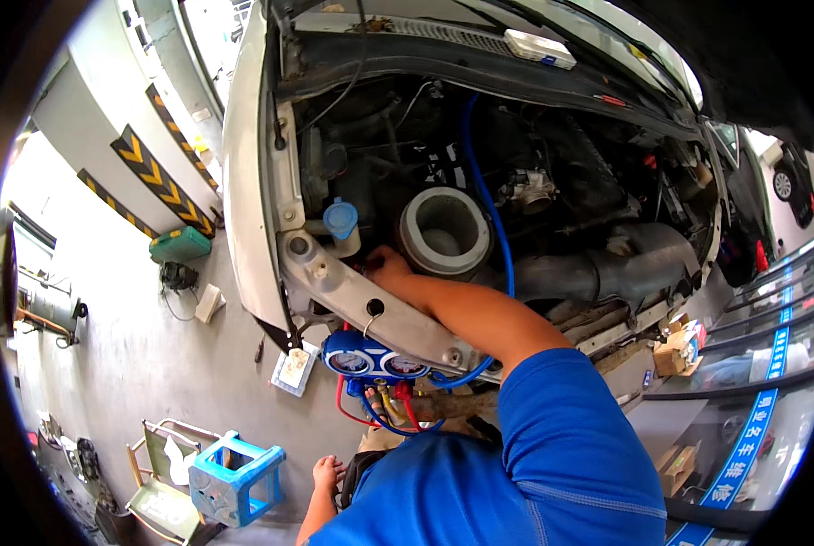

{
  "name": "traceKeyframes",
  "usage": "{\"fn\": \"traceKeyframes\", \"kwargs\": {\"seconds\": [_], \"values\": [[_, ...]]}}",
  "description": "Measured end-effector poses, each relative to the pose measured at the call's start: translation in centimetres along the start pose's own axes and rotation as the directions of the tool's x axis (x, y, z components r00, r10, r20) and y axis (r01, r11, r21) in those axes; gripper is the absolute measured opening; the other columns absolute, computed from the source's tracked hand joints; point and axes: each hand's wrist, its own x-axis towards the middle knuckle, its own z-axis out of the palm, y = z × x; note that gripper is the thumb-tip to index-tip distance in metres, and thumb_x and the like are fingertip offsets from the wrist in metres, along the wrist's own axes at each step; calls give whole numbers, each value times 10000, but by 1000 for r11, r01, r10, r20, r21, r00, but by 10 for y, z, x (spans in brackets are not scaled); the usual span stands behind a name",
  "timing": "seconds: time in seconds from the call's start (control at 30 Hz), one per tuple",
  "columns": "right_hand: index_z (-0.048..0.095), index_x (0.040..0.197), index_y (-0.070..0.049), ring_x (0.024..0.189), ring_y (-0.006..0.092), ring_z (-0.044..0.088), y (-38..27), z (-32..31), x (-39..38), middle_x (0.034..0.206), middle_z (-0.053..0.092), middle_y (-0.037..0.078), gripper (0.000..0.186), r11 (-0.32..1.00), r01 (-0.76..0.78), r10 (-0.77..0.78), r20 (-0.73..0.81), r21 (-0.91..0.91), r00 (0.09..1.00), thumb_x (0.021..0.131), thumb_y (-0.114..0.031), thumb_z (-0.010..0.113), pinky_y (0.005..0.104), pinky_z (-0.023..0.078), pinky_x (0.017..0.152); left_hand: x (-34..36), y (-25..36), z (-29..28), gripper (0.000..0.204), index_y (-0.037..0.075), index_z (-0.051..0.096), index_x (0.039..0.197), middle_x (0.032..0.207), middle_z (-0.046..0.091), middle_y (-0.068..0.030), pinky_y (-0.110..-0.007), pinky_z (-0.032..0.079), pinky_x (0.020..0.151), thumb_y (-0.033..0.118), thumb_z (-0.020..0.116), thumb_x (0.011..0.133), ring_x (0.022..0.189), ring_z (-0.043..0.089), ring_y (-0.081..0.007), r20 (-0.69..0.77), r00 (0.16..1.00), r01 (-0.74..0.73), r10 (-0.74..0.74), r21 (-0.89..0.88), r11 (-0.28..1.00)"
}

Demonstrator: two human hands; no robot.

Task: The person connects manifold gauges to the vehicle's AC system ports within the engine bay and manipulates the hoses and valves to check the system pressure.

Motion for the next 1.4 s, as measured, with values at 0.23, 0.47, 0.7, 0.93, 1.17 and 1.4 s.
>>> {"fn": "traceKeyframes", "kwargs": {"seconds": [0.23,0.47,0.7,0.93,1.17,1.4], "values": [[633,932,-50,885,341,611,6,2,13,953,636,202,444,981,-191,191,25,-25,981,874,-471,503,416,467,806,0,2,-1,182,122,625,861,915,609,-80,-419,469,787,261,597,748,901,581,-248,-4,1000,-3,3,10,1000],[556,1086,24,1027,394,567,27,1,37,1057,604,255,529,939,-331,344,204,-95,917,884,-461,490,444,437,875,2,10,0,172,126,629,850,929,613,-76,-427,466,810,246,610,729,919,582,-244,-6,1000,-10,10,17,1000],[572,1083,-29,1002,370,578,-22,-12,-5,1071,602,233,439,987,-146,151,65,-71,986,846,-398,582,403,451,864,-13,17,8,207,98,614,942,951,618,-80,-415,475,770,235,588,790,896,592,-234,-17,998,56,-58,-59,997],[586,1072,-65,972,320,602,21,1,22,1016,630,196,420,982,-152,156,25,-113,988,794,-373,656,383,469,832,-42,86,30,282,29,519,1111,878,612,-111,-307,480,536,217,524,901,666,597,-193,-84,950,285,-302,-170,943],[670,917,-61,999,304,601,-1,-5,25,1062,627,190,610,880,-475,467,198,-5,862,906,-571,336,407,452,823,-58,77,30,300,37,533,1112,885,618,-82,-299,475,560,245,545,896,690,604,-177,-107,942,293,-319,-204,934],[638,1007,-23,959,327,607,1,-10,11,1006,628,220,513,986,-106,112,40,-127,993,893,-496,474,394,468,811,-58,73,30,291,34,544,1100,901,627,-89,-283,470,555,245,541,901,685,608,-172,-114,935,313,-336,-182,932]]}}
